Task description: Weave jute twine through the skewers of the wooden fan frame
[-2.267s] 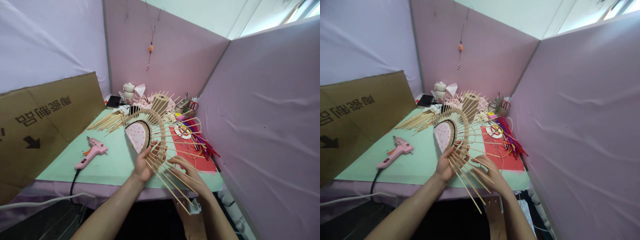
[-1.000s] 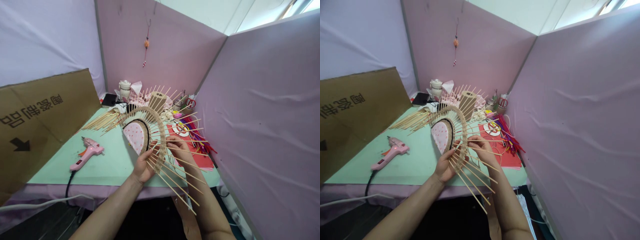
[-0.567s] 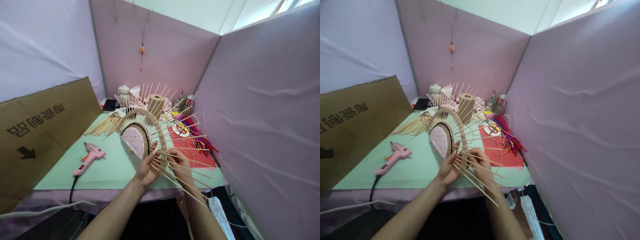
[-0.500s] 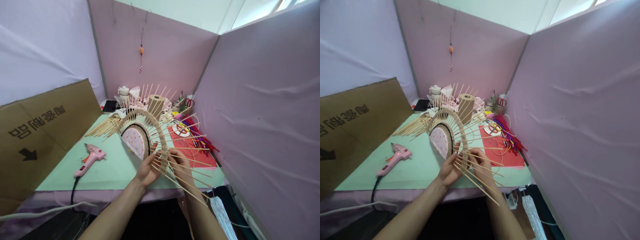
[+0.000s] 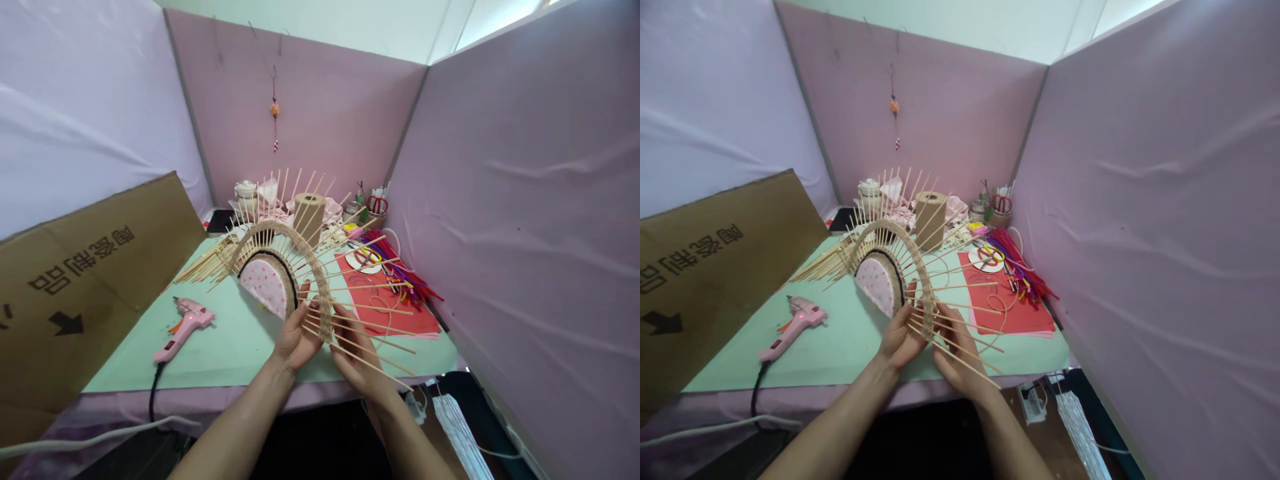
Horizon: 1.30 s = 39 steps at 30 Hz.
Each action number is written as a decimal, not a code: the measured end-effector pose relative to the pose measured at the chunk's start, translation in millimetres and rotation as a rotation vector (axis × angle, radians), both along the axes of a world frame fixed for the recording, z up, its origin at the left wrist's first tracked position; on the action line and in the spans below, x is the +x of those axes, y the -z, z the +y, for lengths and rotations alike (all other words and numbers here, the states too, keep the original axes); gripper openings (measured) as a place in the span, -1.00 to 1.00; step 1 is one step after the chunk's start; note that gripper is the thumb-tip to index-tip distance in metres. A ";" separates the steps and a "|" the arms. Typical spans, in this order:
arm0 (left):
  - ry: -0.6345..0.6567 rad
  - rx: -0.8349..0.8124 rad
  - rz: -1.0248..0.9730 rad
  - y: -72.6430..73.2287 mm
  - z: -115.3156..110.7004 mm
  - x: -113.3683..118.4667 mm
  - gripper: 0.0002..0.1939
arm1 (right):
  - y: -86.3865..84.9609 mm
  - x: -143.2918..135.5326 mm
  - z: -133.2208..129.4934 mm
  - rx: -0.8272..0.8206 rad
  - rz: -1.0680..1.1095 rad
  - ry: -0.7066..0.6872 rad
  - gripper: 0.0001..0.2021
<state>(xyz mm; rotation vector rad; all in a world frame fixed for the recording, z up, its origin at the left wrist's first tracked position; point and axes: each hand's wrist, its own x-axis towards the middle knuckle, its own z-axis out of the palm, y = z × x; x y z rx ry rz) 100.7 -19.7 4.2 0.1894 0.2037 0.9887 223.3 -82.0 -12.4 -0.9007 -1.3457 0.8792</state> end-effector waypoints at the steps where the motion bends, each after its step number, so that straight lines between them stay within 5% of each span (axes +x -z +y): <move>1: 0.002 0.001 -0.006 -0.9 -0.1 1.6 -0.58 | 1.6 -2.8 -1.4 0.007 0.011 -0.015 -0.39; 4: 0.001 -0.009 0.001 -3.6 -0.3 6.8 -0.54 | -1.5 -16.5 0.4 -0.026 0.110 0.086 -0.34; 8: -0.030 -0.037 0.002 -2.7 2.9 13.0 -0.58 | -11.1 -35.1 13.1 -0.074 0.247 0.375 -0.67; 12: 0.060 0.064 0.092 7.9 2.7 8.4 -0.68 | -12.1 -36.3 21.9 0.015 0.230 0.460 -0.83; 16: 0.363 0.245 0.586 5.4 -14.6 -26.8 -0.53 | -10.6 -24.7 21.7 0.132 0.115 0.441 -0.88; 19: 0.435 0.775 1.160 -27.0 -30.8 -64.1 -0.66 | -10.6 -17.5 20.6 0.158 0.067 0.399 -0.90; 21: 0.179 1.120 1.427 -59.9 -34.0 -81.6 -0.81 | -10.7 -14.9 21.0 0.183 0.052 0.382 -0.89; 24: -0.454 1.435 1.582 -105.6 -20.8 -86.7 -0.79 | -11.2 -13.3 22.4 0.218 0.010 0.379 -0.90; 27: -0.834 1.741 1.628 -129.4 4.0 -72.6 -0.68 | -12.2 -12.1 23.6 0.237 -0.020 0.347 -0.90; 31: -0.978 1.844 1.746 -132.7 23.6 -53.8 -0.49 | -13.0 -7.3 24.9 0.261 -0.027 0.305 -0.89; 35: -1.088 1.932 1.664 -127.9 23.6 -52.4 -0.51 | -14.2 0.9 25.9 0.266 -0.054 0.297 -0.88; 39: -0.978 2.131 1.703 -125.7 20.5 -55.8 -0.67 | -14.3 6.3 27.3 0.249 -0.071 0.261 -0.86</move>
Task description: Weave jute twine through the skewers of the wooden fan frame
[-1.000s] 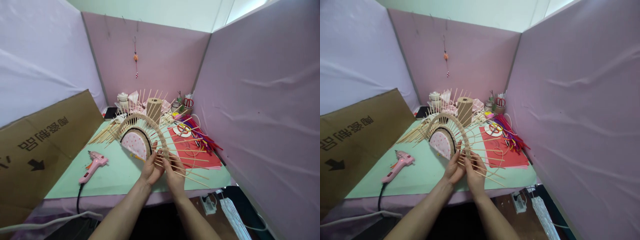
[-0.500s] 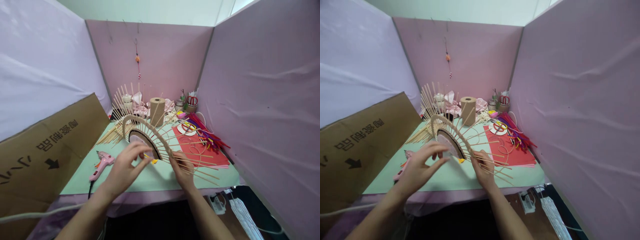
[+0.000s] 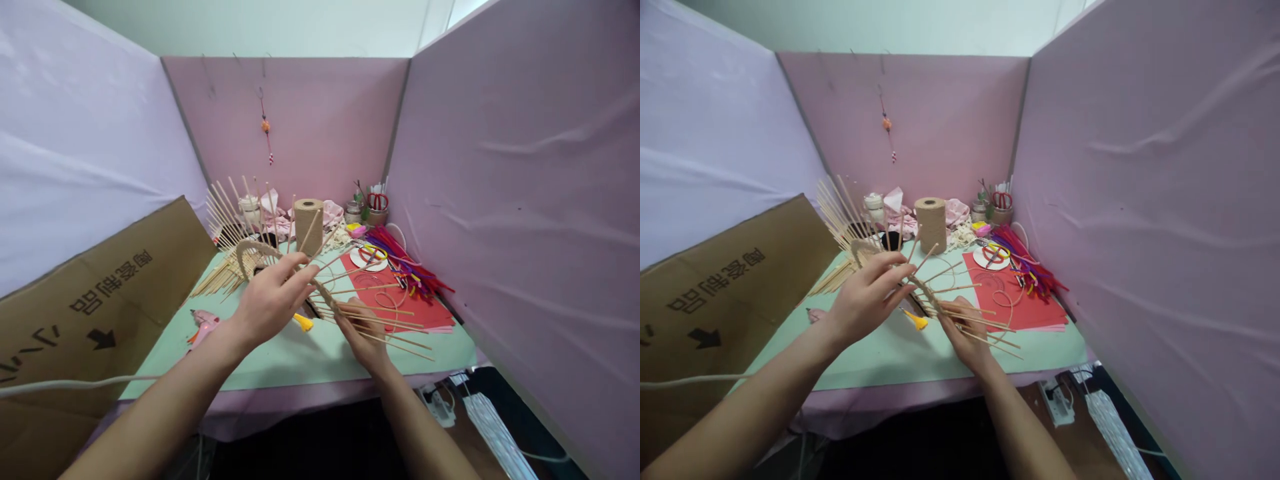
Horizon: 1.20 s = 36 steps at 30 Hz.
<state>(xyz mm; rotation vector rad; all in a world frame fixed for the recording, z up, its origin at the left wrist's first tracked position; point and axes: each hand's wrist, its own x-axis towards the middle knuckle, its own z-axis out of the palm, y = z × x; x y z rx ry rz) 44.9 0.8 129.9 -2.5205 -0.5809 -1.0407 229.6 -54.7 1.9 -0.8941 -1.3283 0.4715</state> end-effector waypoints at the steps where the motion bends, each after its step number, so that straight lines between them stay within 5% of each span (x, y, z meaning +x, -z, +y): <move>1: -0.021 0.000 0.024 -0.7 -1.5 -0.2 -0.71 | 0.8 0.7 0.8 0.002 0.004 0.001 -0.86; 10: -0.285 -0.123 -0.093 -19.1 -20.0 8.3 -0.57 | 5.6 7.0 6.5 -0.008 0.023 -0.021 -0.83; 16: -0.156 -0.022 -0.321 -0.9 -8.6 8.2 -0.63 | -2.7 7.8 4.4 -0.018 -0.047 -0.023 -0.83; 19: -0.137 -0.009 -0.249 10.5 -8.8 8.6 -0.72 | -3.8 7.9 4.8 -0.017 -0.059 -0.013 -0.82; 22: -0.245 -0.245 -0.038 6.0 -13.8 11.0 -0.63 | -5.7 8.8 5.1 -0.049 -0.073 -0.038 -0.81; 26: -0.296 -0.727 0.155 -24.0 -17.6 13.9 -0.59 | -9.4 9.7 5.7 -0.048 -0.071 -0.055 -0.81; 30: -0.272 -0.837 0.214 -45.1 -12.9 16.3 -0.73 | -8.3 9.8 7.2 -0.063 -0.088 -0.068 -0.80; 36: -0.253 -0.897 0.257 -38.6 -7.6 21.3 -0.79 | 2.4 13.1 7.4 -0.092 -0.108 -0.090 -0.80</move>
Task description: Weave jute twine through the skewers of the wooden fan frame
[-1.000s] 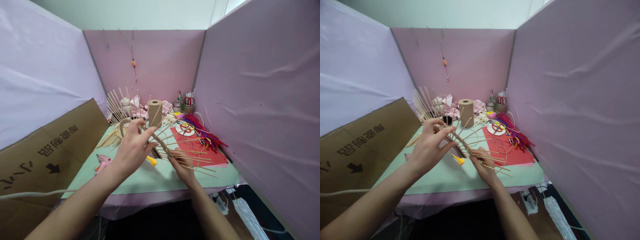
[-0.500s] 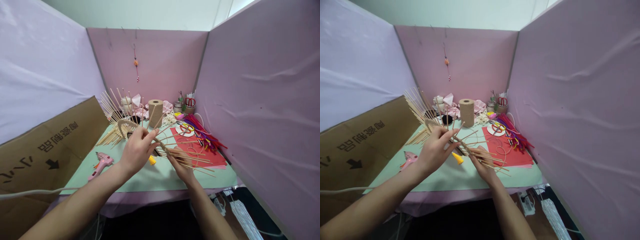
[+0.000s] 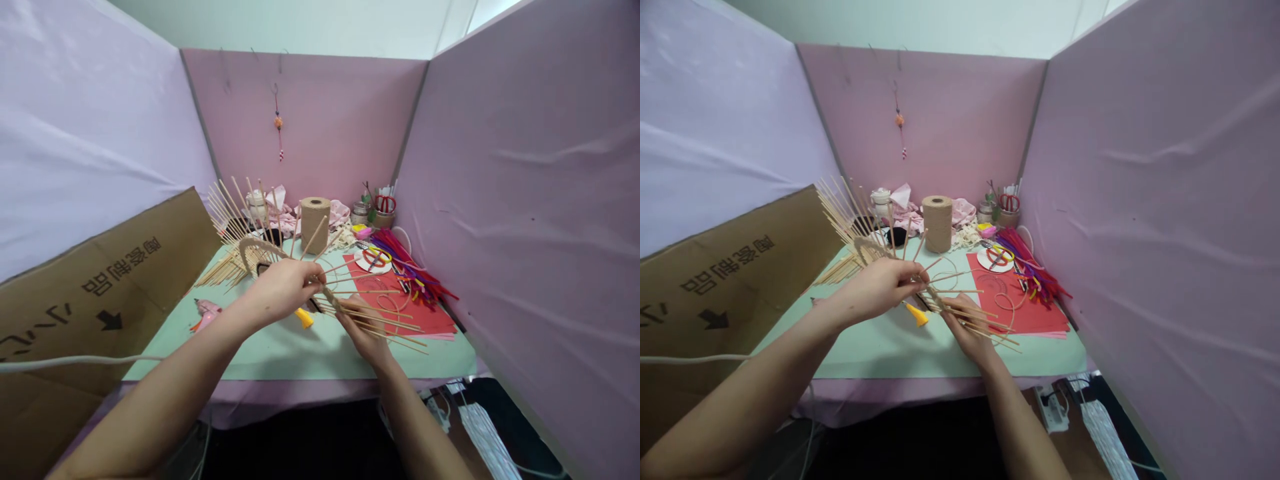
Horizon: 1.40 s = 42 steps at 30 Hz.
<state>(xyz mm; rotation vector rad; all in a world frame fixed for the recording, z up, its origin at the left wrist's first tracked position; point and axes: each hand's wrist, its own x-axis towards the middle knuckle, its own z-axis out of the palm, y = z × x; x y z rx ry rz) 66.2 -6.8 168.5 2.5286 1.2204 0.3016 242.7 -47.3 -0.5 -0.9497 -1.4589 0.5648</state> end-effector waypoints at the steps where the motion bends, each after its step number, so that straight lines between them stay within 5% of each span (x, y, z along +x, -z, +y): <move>1: 0.000 0.005 -0.003 2.0 0.2 0.3 -0.79 | 1.2 0.6 -0.3 -0.001 -0.006 0.001 -0.80; 18: 0.152 0.063 -0.004 7.3 0.1 1.9 -0.78 | 10.2 17.5 -5.2 0.002 -0.082 0.057 -0.75; 26: 0.094 0.089 -0.014 11.4 0.9 8.5 -0.81 | 11.7 17.5 -7.1 -0.033 -0.075 0.041 -0.75; 34: 0.091 0.091 -0.046 3.4 12.8 8.8 -0.83 | 2.5 54.0 -11.0 -0.242 -0.082 -0.119 -0.38; 37: 0.073 0.086 -0.046 2.3 16.3 10.2 -0.83 | -5.7 83.8 -14.0 -0.325 -0.126 -0.087 -0.65; 42: 0.064 0.087 -0.020 4.3 19.2 16.1 -0.82 | -31.4 112.3 -29.3 -0.093 -0.134 0.200 -0.84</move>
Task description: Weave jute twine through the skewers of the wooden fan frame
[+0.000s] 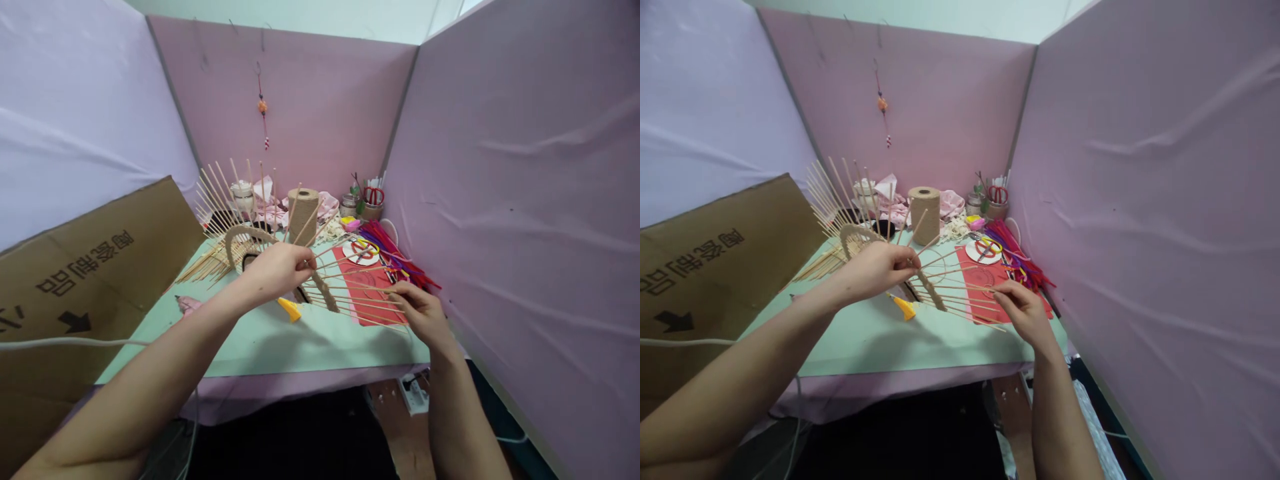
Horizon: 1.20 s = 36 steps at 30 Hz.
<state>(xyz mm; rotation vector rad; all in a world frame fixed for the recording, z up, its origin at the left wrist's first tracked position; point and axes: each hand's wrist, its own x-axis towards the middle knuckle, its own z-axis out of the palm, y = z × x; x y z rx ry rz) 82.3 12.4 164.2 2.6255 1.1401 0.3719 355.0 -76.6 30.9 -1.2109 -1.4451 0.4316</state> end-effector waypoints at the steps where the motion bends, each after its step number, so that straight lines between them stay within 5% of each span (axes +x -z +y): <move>1: 0.001 0.004 0.005 0.5 0.7 1.2 -0.82 | -6.1 0.4 -4.5 0.040 -0.003 0.027 -0.85; 9: 0.008 0.012 0.041 3.3 3.4 5.0 -0.80 | -37.9 -20.9 -34.0 0.223 -0.050 0.092 -0.93; 18: -0.011 -0.011 0.072 6.2 2.2 6.7 -0.79 | -45.8 -28.6 -39.8 0.290 -0.068 0.114 -0.92; 23: -0.010 -0.005 0.058 7.7 4.5 6.9 -0.80 | -47.9 -27.3 -45.9 0.311 -0.162 0.004 -0.83; 30: 0.003 -0.004 0.049 5.1 4.3 5.1 -0.81 | -42.2 -10.8 -42.6 0.197 -0.121 0.008 -0.89; 36: 0.003 0.001 -0.013 1.8 4.4 0.6 -0.82 | -15.5 -6.6 -17.7 -0.182 0.034 -0.084 -0.82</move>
